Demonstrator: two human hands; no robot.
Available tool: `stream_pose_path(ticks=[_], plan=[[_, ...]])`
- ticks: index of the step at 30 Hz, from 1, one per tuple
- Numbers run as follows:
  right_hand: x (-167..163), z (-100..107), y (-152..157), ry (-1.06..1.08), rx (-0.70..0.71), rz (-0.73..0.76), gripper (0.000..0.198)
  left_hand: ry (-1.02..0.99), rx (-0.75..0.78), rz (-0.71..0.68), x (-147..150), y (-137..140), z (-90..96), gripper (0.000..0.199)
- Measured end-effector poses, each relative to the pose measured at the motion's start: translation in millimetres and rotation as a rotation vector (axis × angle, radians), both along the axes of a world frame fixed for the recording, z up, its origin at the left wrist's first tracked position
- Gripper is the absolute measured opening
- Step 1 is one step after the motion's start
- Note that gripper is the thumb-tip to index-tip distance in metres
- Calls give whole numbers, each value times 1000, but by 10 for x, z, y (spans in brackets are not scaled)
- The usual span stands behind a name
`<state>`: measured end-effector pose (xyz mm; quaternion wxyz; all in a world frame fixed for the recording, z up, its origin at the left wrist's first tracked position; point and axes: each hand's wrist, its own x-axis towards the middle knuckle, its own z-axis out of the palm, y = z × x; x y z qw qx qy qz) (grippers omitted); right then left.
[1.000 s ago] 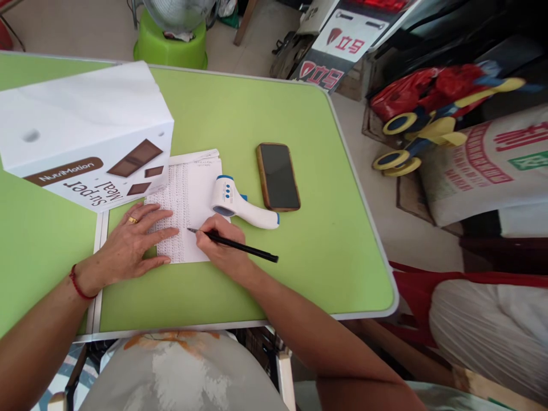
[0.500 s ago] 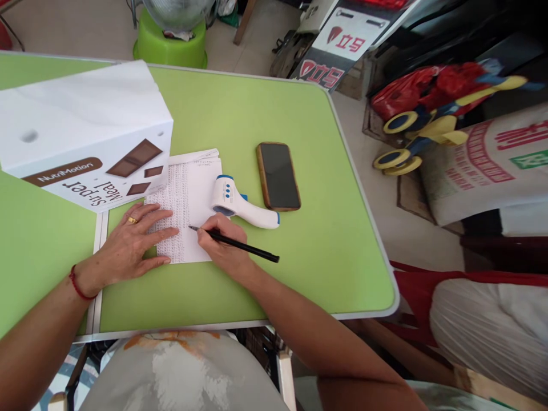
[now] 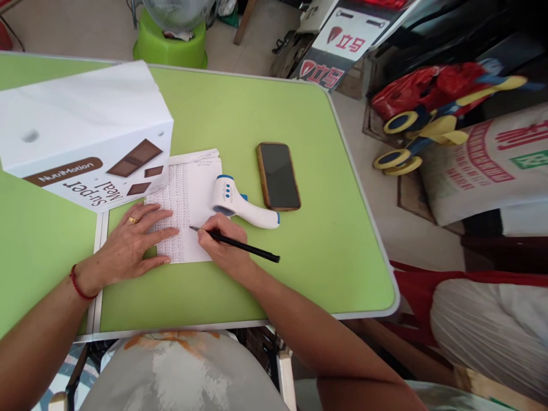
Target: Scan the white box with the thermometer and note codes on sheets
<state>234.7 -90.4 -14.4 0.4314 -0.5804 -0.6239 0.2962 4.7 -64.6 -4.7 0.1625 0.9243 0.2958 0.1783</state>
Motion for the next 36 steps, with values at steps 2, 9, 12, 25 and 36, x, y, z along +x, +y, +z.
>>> stream_pose_path(ticks=[2,9,12,25,36], plan=[[3,0,-6,-10,1,6,15,-2,7,-4,0,1,3,40],[30,-1,-31,-60,201,0,14,12,35,-19,-15,7,12,41],[63,-25,-13,-101,360,133,10,2,39,-26,-24,6,17,42],[190,-134,67,-385,595,378,15,22,97,-11,-34,29,-6,43],[192,-136,92,-352,624,399,11,8,115,-28,-21,41,2,42]])
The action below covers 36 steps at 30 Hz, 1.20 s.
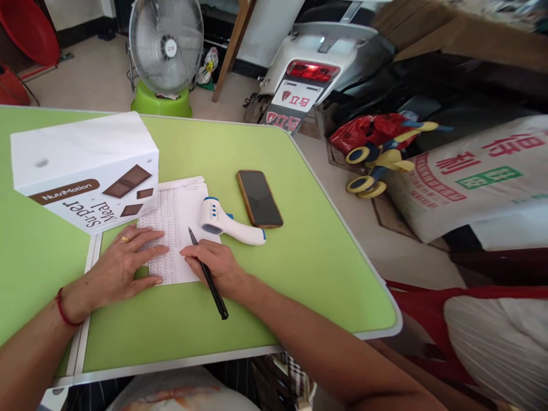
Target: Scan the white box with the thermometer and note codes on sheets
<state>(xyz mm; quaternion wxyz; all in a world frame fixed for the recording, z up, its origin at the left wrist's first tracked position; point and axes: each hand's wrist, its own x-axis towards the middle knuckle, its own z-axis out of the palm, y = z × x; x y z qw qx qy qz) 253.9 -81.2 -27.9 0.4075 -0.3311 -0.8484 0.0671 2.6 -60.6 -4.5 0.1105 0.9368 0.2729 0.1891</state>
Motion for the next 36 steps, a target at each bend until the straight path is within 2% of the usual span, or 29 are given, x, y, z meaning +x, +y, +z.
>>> stream_pose_path(ticks=[14,36], plan=[[17,10,5,-39,-21,6,11,32,6,12,32,-5,37,47],[26,-21,6,-41,-47,17,14,28,-39,3,5,19,38,44]])
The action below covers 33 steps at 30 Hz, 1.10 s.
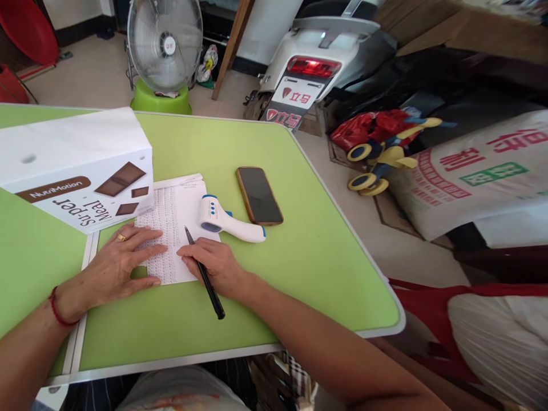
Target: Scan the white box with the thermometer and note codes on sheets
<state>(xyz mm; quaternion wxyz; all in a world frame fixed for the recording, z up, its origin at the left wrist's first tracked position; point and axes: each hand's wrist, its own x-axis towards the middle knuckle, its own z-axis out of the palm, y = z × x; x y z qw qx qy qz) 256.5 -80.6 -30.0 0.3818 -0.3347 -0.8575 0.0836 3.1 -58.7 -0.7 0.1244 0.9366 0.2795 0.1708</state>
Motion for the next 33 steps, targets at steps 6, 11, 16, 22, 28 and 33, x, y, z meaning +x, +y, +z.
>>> stream_pose_path(ticks=[6,11,16,22,28,33], plan=[[-1,21,1,-9,20,-5,13,9,9,-5,-3,0,-8,45],[16,16,-6,-24,-2,-5,15,17,24,-12,-4,2,-6,45],[17,11,-11,-27,-14,-11,16,11,11,-5,-4,5,-10,44],[14,5,-3,-18,-18,-3,15,13,8,-8,-14,8,-25,43],[11,3,1,-28,-43,-5,16,13,4,-17,-23,14,-27,45],[17,23,-7,-21,-31,-8,15,-3,7,-8,-20,10,-30,45]])
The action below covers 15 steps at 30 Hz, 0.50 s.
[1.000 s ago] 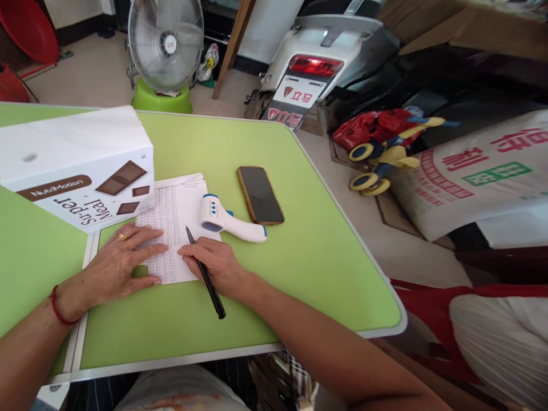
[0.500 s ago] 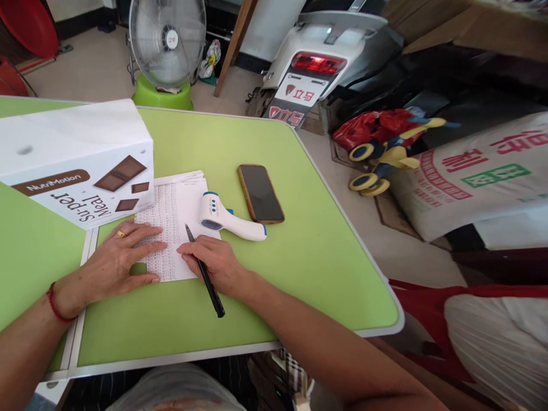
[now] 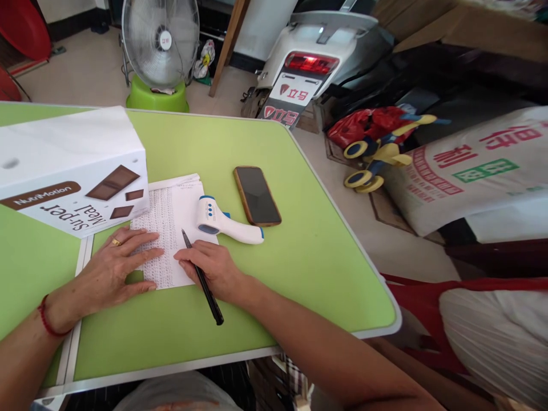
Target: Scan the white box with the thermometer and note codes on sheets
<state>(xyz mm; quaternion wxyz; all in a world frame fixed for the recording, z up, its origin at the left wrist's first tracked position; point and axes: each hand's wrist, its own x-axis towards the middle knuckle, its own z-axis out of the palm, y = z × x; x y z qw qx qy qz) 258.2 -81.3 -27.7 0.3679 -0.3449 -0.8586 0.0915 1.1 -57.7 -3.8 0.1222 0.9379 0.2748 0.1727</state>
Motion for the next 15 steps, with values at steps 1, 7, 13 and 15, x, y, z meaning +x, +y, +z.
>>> stream_pose_path(ticks=[1,7,13,15], plan=[[1,-1,-1,-2,-6,3,15,0,-5,1,0,-1,1,45],[1,-12,1,-16,-37,9,15,-12,-7,-7,0,-4,13,45],[-5,10,1,-10,-12,1,14,-12,-4,-9,-7,-11,-9,46],[-6,18,3,-6,-5,0,13,-14,-1,-13,-6,-13,-13,45]])
